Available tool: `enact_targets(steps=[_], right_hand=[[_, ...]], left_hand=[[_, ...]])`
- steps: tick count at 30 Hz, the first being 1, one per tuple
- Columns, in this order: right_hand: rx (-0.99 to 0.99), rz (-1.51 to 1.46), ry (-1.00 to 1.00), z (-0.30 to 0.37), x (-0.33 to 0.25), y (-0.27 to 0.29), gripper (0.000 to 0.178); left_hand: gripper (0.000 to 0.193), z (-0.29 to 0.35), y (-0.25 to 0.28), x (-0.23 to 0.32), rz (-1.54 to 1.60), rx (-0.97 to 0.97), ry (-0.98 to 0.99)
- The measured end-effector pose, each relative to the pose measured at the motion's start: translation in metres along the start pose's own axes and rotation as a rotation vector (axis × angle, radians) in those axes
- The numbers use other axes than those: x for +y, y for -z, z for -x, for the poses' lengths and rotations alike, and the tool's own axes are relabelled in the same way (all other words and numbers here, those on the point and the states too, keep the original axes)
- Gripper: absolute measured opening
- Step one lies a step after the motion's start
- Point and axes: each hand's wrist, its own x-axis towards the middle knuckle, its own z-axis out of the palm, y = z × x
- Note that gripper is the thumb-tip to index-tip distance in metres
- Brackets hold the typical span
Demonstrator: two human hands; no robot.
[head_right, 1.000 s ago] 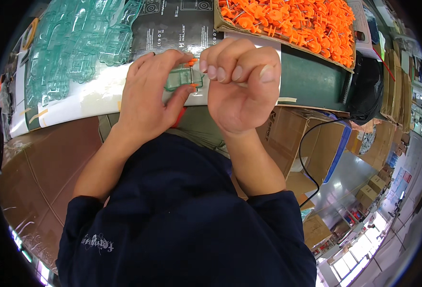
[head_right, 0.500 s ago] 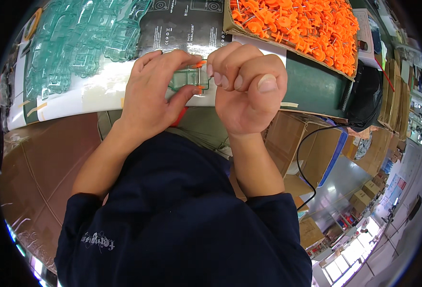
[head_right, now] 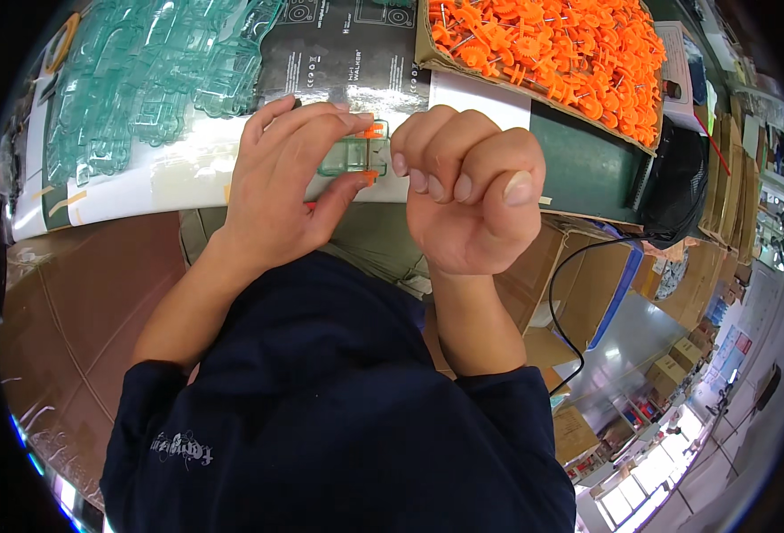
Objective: Manually assemble small orange plastic components into green housings using a handheld press tool at a factory workstation.
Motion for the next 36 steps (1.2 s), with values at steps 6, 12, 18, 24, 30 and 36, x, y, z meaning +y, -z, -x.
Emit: enact_targets(steps=[6,12,18,24,30,36], right_hand=[[-0.037,0.061,0.016,0.000,0.006,0.005,0.032],[-0.005,0.099,0.086,0.003,0.015,0.001,0.034],[0.035,0.019,0.040,0.001,0.015,0.002,0.035],[0.006,0.122,0.006,-0.002,0.011,0.004,0.034],[0.039,0.084,-0.072,-0.006,0.010,0.003,0.034],[0.071,0.095,-0.254,-0.012,0.005,-0.002,0.034]], left_hand=[[0.049,-0.001,-0.004,0.002,-0.020,0.007,-0.012],[0.049,-0.001,-0.004,0.000,0.025,0.013,-0.019],[0.050,0.000,-0.004,-0.003,0.025,0.026,-0.034],[0.055,0.000,-0.001,-0.002,0.019,0.000,-0.011],[0.053,-0.005,0.005,0.003,-0.002,-0.058,0.024],[0.052,-0.004,0.005,0.004,0.022,-0.061,0.054]])
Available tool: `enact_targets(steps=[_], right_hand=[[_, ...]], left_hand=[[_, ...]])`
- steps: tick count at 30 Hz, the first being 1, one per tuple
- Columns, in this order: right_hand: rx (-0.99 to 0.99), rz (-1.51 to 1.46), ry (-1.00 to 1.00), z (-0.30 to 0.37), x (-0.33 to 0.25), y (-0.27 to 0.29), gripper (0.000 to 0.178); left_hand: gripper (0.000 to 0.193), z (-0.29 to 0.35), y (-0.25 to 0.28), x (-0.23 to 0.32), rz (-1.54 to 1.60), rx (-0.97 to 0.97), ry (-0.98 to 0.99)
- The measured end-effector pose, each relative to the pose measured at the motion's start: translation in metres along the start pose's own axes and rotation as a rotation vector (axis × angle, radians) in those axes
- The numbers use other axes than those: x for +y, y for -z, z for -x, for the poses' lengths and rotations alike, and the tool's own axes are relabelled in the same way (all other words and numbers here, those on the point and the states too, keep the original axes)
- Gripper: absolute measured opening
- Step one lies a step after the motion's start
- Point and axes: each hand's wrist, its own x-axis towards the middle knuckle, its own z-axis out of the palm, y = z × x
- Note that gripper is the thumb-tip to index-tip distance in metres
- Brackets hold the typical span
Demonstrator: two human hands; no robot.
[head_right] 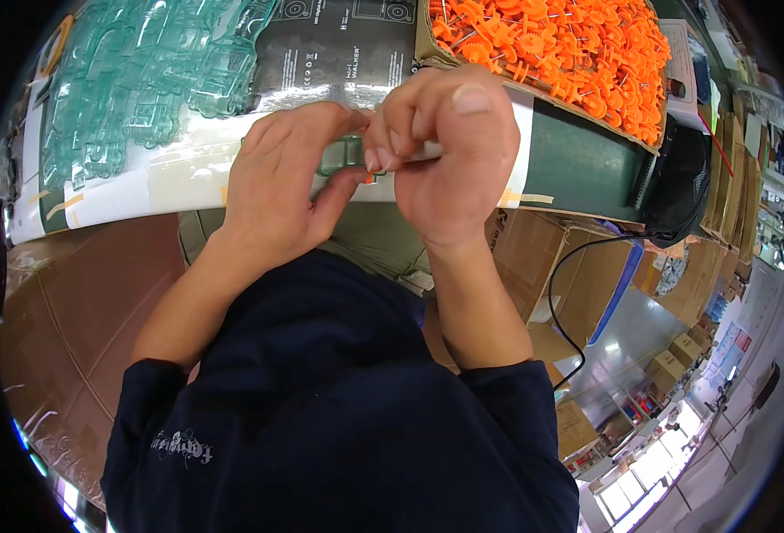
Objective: Manually assemble small orange plastic components into green housings using a handheld press tool at a factory workstation.
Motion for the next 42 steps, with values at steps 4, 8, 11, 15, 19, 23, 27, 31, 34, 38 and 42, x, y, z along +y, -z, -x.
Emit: enact_targets(steps=[4,8,11,15,19,23,27,31,34,38,42], right_hand=[[0.013,-0.035,-0.053,-0.002,-0.004,0.002,0.034],[-0.010,-0.105,0.142,-0.005,-0.007,0.009,0.033],[-0.067,-0.154,0.085,0.000,-0.002,0.009,0.033],[-0.079,-0.189,0.075,0.012,0.000,0.011,0.034],[-0.083,-0.185,0.115,0.015,0.002,0.012,0.036],[-0.122,-0.112,0.188,0.008,0.009,0.012,0.036],[-0.073,-0.097,0.237,0.004,0.011,0.012,0.037],[-0.055,-0.115,0.249,0.003,0.010,0.009,0.037],[-0.057,-0.101,0.254,0.001,0.011,0.010,0.037],[-0.083,-0.048,0.256,-0.003,0.013,0.011,0.036],[-0.060,-0.046,0.193,-0.003,0.012,0.008,0.037]], left_hand=[[0.052,0.000,-0.001,-0.001,0.021,0.003,0.034],[0.052,-0.001,-0.003,-0.001,0.023,0.016,0.021],[0.053,0.003,-0.007,-0.004,0.021,0.063,0.018],[0.054,0.005,-0.009,-0.007,0.011,0.086,-0.004],[0.055,0.005,-0.011,-0.008,0.001,0.093,-0.035],[0.056,0.005,-0.011,-0.009,0.005,0.097,-0.044],[0.056,0.004,-0.009,-0.009,0.014,0.085,-0.048],[0.055,0.004,-0.008,-0.008,0.019,0.087,-0.040],[0.055,0.003,-0.007,-0.007,0.019,0.080,-0.038],[0.056,0.003,-0.006,-0.007,0.008,0.060,-0.035],[0.053,0.002,-0.004,-0.005,-0.005,0.035,-0.016]])
